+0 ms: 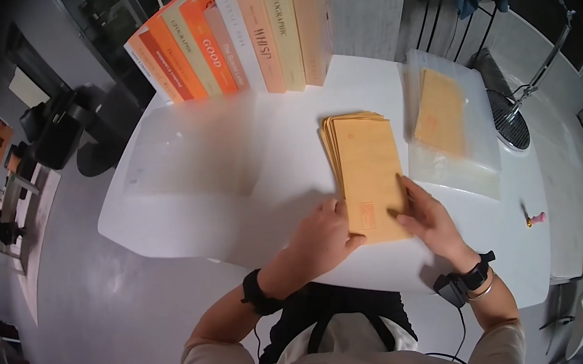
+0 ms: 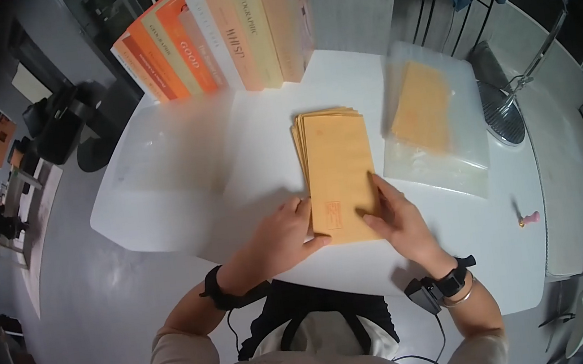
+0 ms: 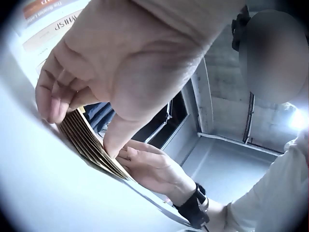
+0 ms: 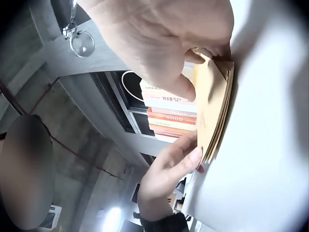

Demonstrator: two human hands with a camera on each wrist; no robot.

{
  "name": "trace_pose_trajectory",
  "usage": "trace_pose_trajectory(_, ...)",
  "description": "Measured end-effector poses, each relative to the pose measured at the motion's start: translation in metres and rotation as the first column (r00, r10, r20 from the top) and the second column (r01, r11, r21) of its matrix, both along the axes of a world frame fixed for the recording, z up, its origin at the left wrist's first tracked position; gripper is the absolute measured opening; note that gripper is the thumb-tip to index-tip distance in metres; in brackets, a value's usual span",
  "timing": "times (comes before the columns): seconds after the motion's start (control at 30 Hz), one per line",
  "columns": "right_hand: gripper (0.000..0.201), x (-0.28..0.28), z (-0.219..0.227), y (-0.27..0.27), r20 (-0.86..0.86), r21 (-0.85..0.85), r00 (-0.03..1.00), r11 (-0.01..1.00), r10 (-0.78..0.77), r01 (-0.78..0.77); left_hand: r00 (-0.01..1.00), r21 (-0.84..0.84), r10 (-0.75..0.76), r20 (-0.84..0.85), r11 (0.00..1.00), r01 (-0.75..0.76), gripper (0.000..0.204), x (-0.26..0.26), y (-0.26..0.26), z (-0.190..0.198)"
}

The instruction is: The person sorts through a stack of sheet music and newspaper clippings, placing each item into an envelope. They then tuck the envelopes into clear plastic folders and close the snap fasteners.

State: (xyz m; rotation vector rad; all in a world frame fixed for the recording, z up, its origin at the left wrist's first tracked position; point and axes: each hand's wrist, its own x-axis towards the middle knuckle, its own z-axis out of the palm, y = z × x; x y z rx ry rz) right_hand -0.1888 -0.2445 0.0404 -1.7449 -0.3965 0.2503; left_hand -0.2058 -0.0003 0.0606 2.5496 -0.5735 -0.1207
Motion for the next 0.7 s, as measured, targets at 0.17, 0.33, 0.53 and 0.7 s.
trace_pose_trajectory(0.17,0.06,0.013,0.018,0.0,-0.07,-0.059,0.995,0.996,-0.073,0.069,1.0,0.023,0.006,0.006,1.0,-0.006,0.066,0.002,0.012,0.011)
trace_pose_trajectory(0.33,0.055,0.028,0.025,0.011,-0.059,-0.049,0.996,0.997,-0.064,0.061,0.999,0.16,-0.037,0.024,0.987,0.032,0.089,0.017,0.006,-0.016)
trace_pose_trajectory(0.53,0.049,0.033,0.002,0.003,-0.049,-0.004,0.987,0.988,-0.152,0.152,0.998,0.071,-0.013,0.069,0.997,0.008,0.088,0.02,0.008,-0.022)
trace_pose_trajectory(0.7,0.045,0.03,0.008,0.01,-0.11,0.038,0.982,0.986,-0.155,0.16,0.92,0.196,0.275,0.279,0.921,-0.335,0.086,0.085,0.089,0.0)
